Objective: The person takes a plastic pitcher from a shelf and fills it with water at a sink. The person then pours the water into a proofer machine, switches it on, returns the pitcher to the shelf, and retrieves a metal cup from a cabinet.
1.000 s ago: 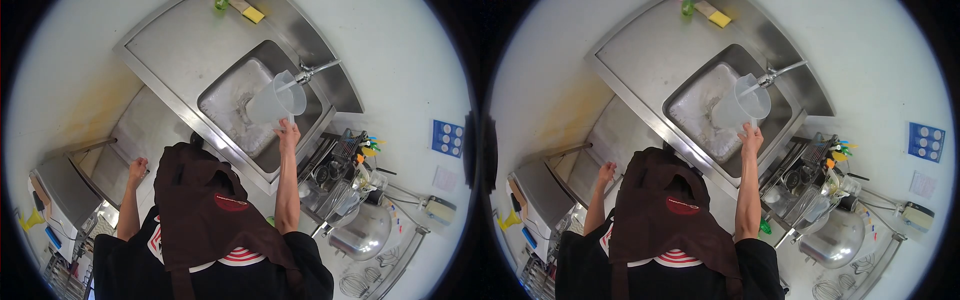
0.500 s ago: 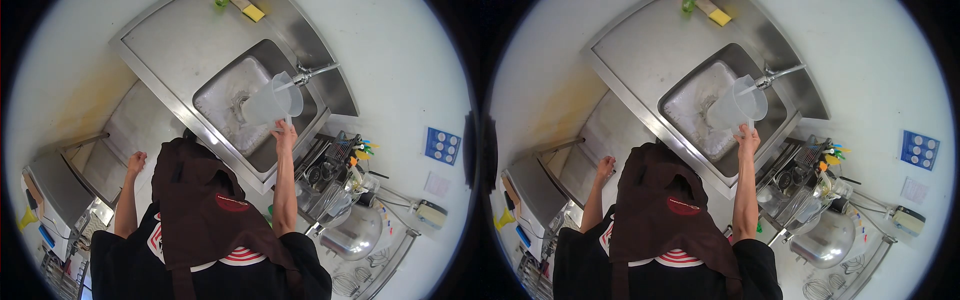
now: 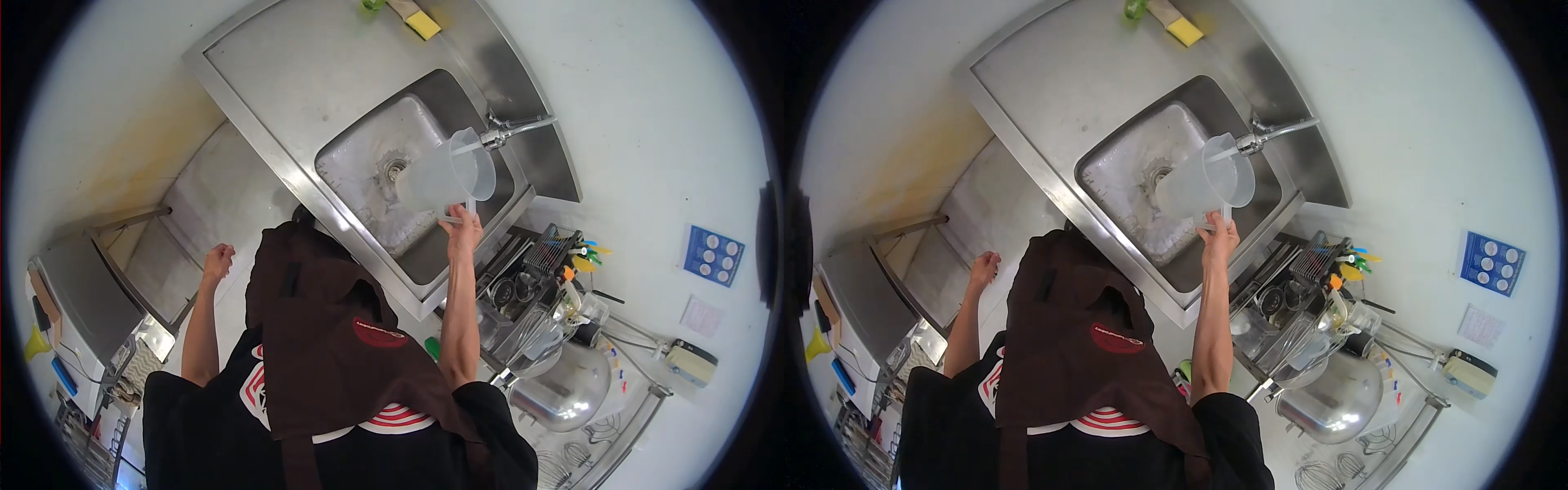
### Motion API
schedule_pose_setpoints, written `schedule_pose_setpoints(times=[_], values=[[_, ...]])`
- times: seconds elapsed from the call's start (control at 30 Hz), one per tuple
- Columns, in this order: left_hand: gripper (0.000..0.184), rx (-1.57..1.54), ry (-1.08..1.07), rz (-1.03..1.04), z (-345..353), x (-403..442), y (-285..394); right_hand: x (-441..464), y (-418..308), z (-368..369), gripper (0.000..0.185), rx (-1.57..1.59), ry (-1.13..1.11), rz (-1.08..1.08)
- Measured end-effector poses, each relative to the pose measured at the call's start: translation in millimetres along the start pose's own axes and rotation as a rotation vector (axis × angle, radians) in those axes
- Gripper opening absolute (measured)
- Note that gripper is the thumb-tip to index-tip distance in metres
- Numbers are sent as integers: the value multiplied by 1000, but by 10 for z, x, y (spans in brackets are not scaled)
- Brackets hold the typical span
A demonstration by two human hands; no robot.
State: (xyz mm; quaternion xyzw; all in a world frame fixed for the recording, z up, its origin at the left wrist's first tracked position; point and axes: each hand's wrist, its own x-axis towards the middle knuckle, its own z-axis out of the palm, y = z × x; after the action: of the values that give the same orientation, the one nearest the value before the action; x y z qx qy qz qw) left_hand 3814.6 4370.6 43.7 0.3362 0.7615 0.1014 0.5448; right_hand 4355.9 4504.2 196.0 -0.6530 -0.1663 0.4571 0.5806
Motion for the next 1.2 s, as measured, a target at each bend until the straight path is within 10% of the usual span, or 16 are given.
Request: schedule_pose_setpoints(times=[0.9,1.2], values=[[30,-24,15,-12,-121,-6,-16,-43,-23,108,17,4,13,-7],[39,4,-111,143,-269,-66,1050,2,-23,70,19,14,11,2]])
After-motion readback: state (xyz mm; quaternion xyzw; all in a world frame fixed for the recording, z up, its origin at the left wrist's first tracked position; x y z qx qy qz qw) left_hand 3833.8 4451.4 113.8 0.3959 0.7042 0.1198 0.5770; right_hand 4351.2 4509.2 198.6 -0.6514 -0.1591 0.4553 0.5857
